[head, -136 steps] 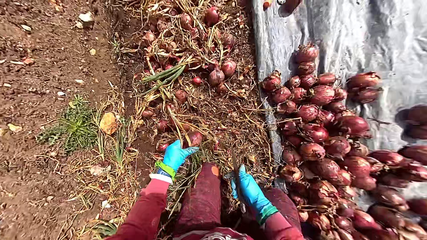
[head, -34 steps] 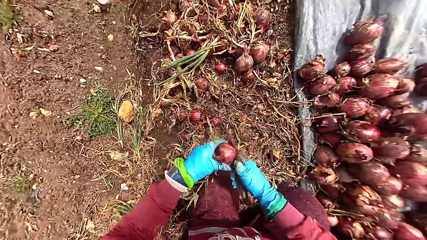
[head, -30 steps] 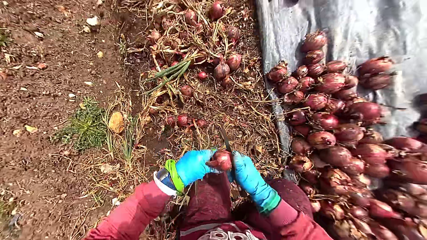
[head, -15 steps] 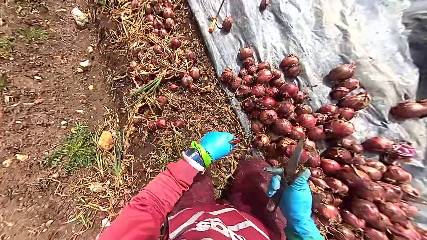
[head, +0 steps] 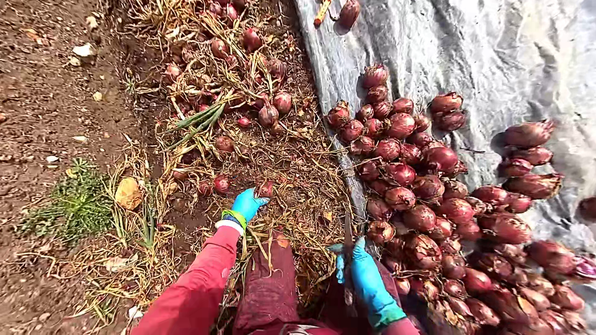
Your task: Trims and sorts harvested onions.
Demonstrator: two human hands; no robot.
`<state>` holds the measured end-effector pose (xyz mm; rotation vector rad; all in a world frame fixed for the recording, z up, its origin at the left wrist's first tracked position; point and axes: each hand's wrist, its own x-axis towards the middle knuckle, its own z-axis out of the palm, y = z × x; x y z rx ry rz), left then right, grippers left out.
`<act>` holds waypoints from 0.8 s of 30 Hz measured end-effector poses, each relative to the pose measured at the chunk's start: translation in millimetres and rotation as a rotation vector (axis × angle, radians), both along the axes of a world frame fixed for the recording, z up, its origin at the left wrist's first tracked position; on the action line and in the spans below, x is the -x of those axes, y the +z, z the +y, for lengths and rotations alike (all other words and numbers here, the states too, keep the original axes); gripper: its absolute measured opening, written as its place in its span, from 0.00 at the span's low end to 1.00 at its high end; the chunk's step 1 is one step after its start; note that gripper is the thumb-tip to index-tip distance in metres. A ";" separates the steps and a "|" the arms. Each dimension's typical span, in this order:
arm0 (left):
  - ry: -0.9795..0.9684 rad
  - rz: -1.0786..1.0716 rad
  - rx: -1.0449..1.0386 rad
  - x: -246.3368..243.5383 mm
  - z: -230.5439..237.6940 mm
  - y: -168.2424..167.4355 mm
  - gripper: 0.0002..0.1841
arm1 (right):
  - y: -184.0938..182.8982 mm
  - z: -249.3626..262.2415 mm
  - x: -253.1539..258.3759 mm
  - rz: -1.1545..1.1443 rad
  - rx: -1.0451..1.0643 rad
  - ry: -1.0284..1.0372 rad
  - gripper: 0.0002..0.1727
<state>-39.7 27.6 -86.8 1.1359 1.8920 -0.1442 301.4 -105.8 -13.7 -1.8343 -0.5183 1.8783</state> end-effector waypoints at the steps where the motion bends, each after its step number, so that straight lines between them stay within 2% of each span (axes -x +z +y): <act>1: -0.089 -0.052 -0.036 -8.4 -7.4 26.3 0.37 | -12.7 11.9 13.4 0.058 0.038 0.066 0.54; 3: -0.306 -0.150 -0.128 -26.1 -22.2 83.5 0.29 | -19.1 33.5 41.8 0.161 -0.002 0.202 0.52; 6: -0.664 -0.233 -0.119 -38.5 -36.6 143.2 0.22 | 21.4 57.5 72.6 0.145 -0.166 0.364 0.48; 8: -0.754 -0.227 -0.114 -29.8 -35.4 170.6 0.20 | 48.3 58.5 73.5 0.129 -0.208 0.387 0.46; 11: -0.698 -0.219 -0.292 -39.7 -35.2 192.2 0.17 | 61.4 35.9 55.9 0.157 -0.309 0.297 0.50; 14: -0.630 -0.204 -0.329 -101.6 -64.5 200.5 0.18 | 65.4 4.0 18.7 0.109 -0.329 0.224 0.54; 17: -0.594 -0.227 -0.389 -158.0 -84.4 206.6 0.18 | 77.3 -37.0 -35.4 0.041 -0.401 0.239 0.53; 19: -0.739 -0.217 -0.353 -193.7 -103.9 228.3 0.20 | 86.7 -70.8 -57.2 0.000 -0.415 0.337 0.51; 22: -1.217 -0.196 -0.203 -252.1 -139.8 262.4 0.17 | 110.0 -108.0 -81.5 -0.051 -0.508 0.295 0.50; 23: -1.264 -0.206 -0.198 -265.3 -142.2 268.6 0.17 | 116.3 -118.3 -92.4 -0.085 -0.567 0.222 0.49; 24: -1.219 -0.201 -0.200 -272.2 -134.6 272.6 0.17 | 121.4 -126.8 -102.7 -0.108 -0.615 0.107 0.49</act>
